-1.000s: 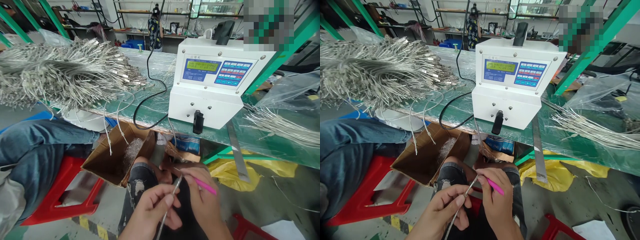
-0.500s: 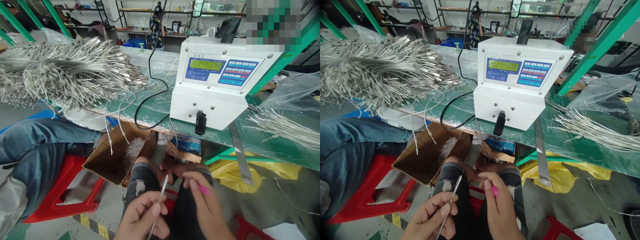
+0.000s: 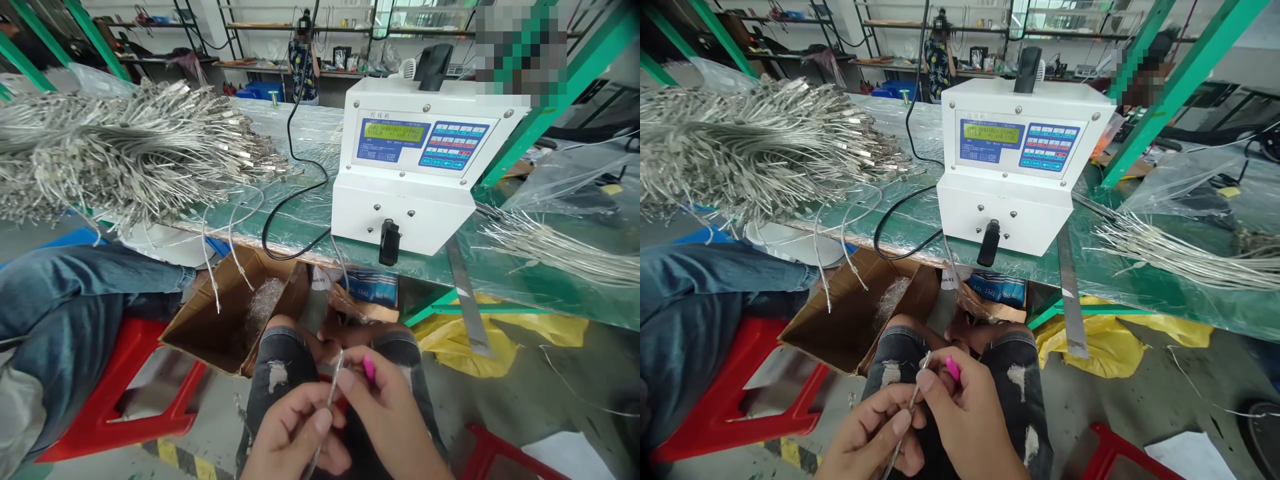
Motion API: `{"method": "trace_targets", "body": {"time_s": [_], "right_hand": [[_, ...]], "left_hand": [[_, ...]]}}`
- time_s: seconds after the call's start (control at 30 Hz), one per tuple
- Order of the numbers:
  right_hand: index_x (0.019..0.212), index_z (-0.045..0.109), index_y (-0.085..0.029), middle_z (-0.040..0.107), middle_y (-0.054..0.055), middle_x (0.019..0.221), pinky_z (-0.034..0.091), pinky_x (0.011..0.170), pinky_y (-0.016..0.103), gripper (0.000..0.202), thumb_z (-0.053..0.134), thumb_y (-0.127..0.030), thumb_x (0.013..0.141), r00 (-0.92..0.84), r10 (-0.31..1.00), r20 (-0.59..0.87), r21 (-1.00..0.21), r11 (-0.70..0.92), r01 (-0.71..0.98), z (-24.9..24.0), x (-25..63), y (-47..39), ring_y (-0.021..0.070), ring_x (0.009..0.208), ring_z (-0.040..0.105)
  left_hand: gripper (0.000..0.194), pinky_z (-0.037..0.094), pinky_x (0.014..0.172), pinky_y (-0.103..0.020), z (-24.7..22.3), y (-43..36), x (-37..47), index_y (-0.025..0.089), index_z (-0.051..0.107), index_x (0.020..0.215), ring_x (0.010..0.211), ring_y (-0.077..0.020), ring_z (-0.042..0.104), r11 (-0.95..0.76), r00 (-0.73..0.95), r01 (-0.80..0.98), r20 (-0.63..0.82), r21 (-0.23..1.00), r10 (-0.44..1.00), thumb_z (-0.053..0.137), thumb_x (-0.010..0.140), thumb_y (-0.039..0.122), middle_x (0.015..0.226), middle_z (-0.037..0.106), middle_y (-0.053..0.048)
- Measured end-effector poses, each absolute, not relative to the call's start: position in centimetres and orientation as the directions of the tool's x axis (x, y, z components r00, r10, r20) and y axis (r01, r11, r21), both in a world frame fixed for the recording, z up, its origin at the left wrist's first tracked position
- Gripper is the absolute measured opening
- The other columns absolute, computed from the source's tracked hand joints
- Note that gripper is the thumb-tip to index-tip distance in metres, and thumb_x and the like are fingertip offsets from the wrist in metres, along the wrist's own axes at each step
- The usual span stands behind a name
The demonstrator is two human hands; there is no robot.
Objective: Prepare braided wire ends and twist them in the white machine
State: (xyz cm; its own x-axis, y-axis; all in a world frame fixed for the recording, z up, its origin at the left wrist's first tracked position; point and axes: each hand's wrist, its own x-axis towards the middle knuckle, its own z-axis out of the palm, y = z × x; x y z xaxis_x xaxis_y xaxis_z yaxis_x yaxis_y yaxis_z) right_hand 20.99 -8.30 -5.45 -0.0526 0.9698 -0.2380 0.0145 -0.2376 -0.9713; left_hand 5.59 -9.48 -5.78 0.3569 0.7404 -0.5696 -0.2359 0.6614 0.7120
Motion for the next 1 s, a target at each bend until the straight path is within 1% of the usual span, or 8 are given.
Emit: {"method": "trace_targets", "body": {"time_s": [0.13, 0.3, 0.53, 0.6, 0.67, 0.77, 0.87, 1.0], "right_hand": [[0.084, 0.062, -0.015, 0.061, 0.002, 0.072, 0.046, 0.065, 0.022, 0.032, 0.057, -0.046, 0.092, -0.050, 0.972, -0.228, -0.974, -0.229, 0.001, -4.9, 21.3, -8.0, 0.0136, 0.069, 0.057], [0.080, 0.063, -0.015, 0.061, 0.003, 0.074, 0.045, 0.066, 0.023, 0.033, 0.058, -0.046, 0.091, -0.020, 0.972, -0.234, -0.972, -0.234, 0.004, -4.8, 21.7, -7.8, 0.0141, 0.072, 0.056], [0.075, 0.057, -0.015, 0.041, -0.005, 0.059, 0.027, 0.048, 0.018, 0.029, 0.063, -0.041, 0.085, 0.081, 0.961, -0.266, -0.956, -0.251, -0.154, -5.6, 21.7, -7.9, 0.0065, 0.052, 0.031], [0.074, 0.054, -0.015, 0.035, -0.006, 0.057, 0.023, 0.045, 0.017, 0.028, 0.065, -0.039, 0.082, 0.017, 0.934, -0.357, -0.877, -0.329, -0.350, -5.8, 21.8, -7.8, 0.0056, 0.050, 0.025], [0.071, 0.046, -0.017, 0.026, -0.008, 0.058, 0.020, 0.042, 0.016, 0.030, 0.068, -0.037, 0.078, -0.083, 0.893, -0.442, -0.697, -0.400, -0.595, -5.7, 22.4, -7.3, 0.0052, 0.048, 0.017], [0.070, 0.040, -0.019, 0.019, -0.009, 0.062, 0.018, 0.038, 0.015, 0.036, 0.073, -0.032, 0.073, -0.064, 0.881, -0.469, -0.503, -0.326, -0.801, -5.2, 24.1, -6.3, 0.0050, 0.049, 0.009], [0.075, 0.046, -0.018, 0.021, -0.008, 0.063, 0.023, 0.040, 0.015, 0.034, 0.075, -0.035, 0.078, 0.074, 0.901, -0.427, -0.628, -0.236, -0.742, -4.9, 25.2, -6.2, 0.0055, 0.050, 0.013], [0.097, 0.062, -0.017, 0.035, -0.006, 0.063, 0.028, 0.045, 0.017, 0.036, 0.066, -0.051, 0.087, 0.054, 0.940, -0.337, -0.886, -0.296, -0.358, -5.0, 24.1, -7.4, 0.0064, 0.051, 0.026]], "left_hand": [[0.039, 0.051, 0.054, -0.017, -5.6, -9.4, 5.7, 0.014, 0.072, 0.080, 0.052, -0.0117, 0.066, 0.669, 0.355, -0.250, -0.577, 0.699, 0.736, 0.081, 0.071, 0.051, 0.056, 0.068, -0.002], [0.041, 0.052, 0.050, -0.018, -4.9, -9.3, 6.4, 0.015, 0.073, 0.081, 0.048, -0.0094, 0.064, 0.649, 0.286, -0.329, -0.583, 0.686, 0.761, 0.088, 0.064, 0.049, 0.070, 0.068, 0.000], [0.040, 0.050, 0.047, -0.017, -4.9, -9.4, 7.2, 0.017, 0.073, 0.088, 0.047, -0.0103, 0.066, 0.674, 0.329, -0.366, -0.588, 0.642, 0.739, 0.089, 0.064, 0.045, 0.071, 0.068, 0.001], [0.040, 0.049, 0.047, -0.016, -4.9, -9.4, 7.3, 0.017, 0.073, 0.087, 0.047, -0.0100, 0.066, 0.676, 0.344, -0.368, -0.582, 0.639, 0.737, 0.089, 0.065, 0.045, 0.071, 0.068, 0.002], [0.040, 0.049, 0.046, -0.016, -5.0, -9.4, 7.2, 0.017, 0.073, 0.085, 0.045, -0.0095, 0.065, 0.679, 0.356, -0.385, -0.578, 0.626, 0.734, 0.089, 0.063, 0.045, 0.070, 0.068, 0.002], [0.041, 0.050, 0.044, -0.016, -5.2, -9.6, 6.7, 0.016, 0.072, 0.081, 0.043, -0.0093, 0.064, 0.683, 0.342, -0.392, -0.591, 0.616, 0.731, 0.090, 0.061, 0.046, 0.068, 0.068, 0.002], [0.041, 0.049, 0.043, -0.015, -5.5, -9.7, 6.3, 0.015, 0.072, 0.081, 0.043, -0.0092, 0.063, 0.677, 0.294, -0.385, -0.612, 0.627, 0.735, 0.090, 0.061, 0.047, 0.067, 0.067, 0.002], [0.040, 0.049, 0.044, -0.016, -5.6, -9.8, 6.4, 0.017, 0.072, 0.085, 0.043, -0.0090, 0.063, 0.660, 0.263, -0.411, -0.612, 0.629, 0.746, 0.090, 0.062, 0.045, 0.068, 0.067, 0.003]]}}
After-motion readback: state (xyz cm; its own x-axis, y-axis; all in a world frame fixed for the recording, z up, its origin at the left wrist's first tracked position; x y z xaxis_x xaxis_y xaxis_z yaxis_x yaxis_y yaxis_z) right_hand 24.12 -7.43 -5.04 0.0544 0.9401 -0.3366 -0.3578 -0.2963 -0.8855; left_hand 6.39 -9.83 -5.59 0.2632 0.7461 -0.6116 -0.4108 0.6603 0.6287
